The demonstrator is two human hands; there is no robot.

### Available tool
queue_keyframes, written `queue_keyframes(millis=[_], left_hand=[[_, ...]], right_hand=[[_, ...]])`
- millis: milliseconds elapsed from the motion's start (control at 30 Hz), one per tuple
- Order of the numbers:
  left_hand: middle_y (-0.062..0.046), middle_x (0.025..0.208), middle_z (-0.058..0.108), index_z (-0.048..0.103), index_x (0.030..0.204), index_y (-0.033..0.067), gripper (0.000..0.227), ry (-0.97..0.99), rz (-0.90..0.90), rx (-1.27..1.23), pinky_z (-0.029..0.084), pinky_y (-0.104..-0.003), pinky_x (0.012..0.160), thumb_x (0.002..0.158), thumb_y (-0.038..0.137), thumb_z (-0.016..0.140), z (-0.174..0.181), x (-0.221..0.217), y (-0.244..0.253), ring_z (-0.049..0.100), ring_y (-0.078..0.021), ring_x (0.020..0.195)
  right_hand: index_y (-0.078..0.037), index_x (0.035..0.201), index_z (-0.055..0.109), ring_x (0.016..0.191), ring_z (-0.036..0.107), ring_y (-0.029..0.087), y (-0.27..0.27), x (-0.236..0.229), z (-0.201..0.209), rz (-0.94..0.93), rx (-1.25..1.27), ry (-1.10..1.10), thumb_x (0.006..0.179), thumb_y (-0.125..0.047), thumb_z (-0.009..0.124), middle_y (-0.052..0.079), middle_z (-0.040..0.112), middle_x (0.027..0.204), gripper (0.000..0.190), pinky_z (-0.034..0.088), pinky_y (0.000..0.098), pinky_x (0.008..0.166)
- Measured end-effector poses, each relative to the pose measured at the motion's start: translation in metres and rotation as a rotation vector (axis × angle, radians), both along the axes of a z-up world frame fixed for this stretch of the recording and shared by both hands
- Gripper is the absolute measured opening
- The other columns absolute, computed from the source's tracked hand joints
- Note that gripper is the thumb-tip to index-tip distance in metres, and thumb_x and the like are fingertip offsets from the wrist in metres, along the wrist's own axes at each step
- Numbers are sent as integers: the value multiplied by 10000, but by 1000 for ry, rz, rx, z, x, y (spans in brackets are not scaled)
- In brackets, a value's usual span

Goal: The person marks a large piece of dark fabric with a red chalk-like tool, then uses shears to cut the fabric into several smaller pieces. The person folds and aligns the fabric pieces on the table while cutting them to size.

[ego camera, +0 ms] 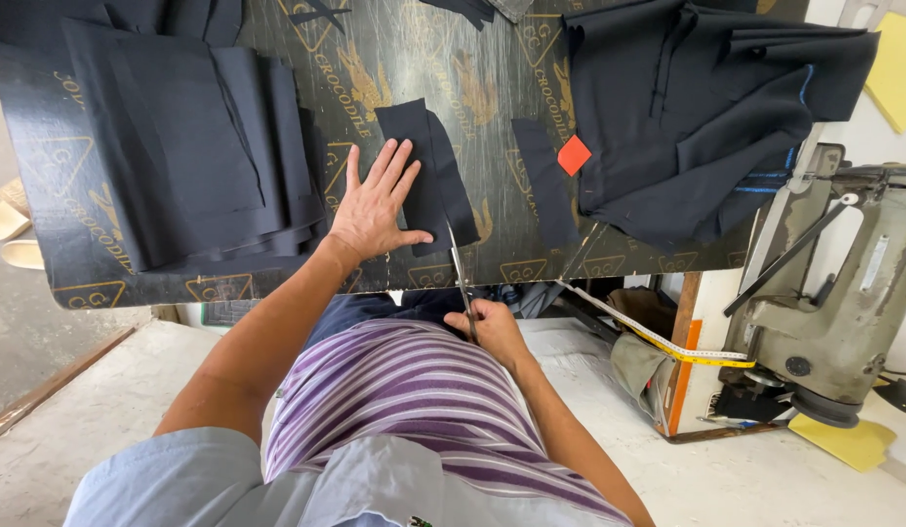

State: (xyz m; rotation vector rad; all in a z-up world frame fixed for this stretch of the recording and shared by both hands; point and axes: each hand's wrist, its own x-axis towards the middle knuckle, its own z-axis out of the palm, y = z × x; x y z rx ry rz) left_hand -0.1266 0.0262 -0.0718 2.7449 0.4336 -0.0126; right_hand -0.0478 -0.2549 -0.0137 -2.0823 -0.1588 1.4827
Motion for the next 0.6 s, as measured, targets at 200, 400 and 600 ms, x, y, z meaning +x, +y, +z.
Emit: queue_keyframes(millis=[200, 400, 600], left_hand=[[-109, 1746, 167, 378, 1609, 118, 1178, -6, 3, -1, -26, -683, 1262, 748, 904, 546, -1, 0, 0, 99, -284, 1616], [-118, 1740, 176, 381, 1604, 110, 1189, -21, 5, 15, -6, -689, 1259, 733, 900, 563, 1, -1, 2, 115, -295, 1610], [-108, 1742, 165, 373, 1608, 122, 1191, -3, 4, 27, -10, -688, 1264, 733, 910, 552, 0, -1, 0, 104, -288, 1612]], right_hand=[[-87, 631, 678, 549, 597, 144, -7, -5, -6, -3, -65, -32, 765, -431, 923, 63, 631, 502, 443, 456, 232, 594], [-98, 634, 687, 583, 648, 171, 29, 3, 20, 69, -82, -47, 726, -515, 914, 71, 655, 514, 484, 492, 262, 629], [-88, 653, 671, 610, 696, 200, 41, 8, 3, 98, -105, -105, 697, -570, 904, 80, 663, 528, 536, 516, 257, 658]])
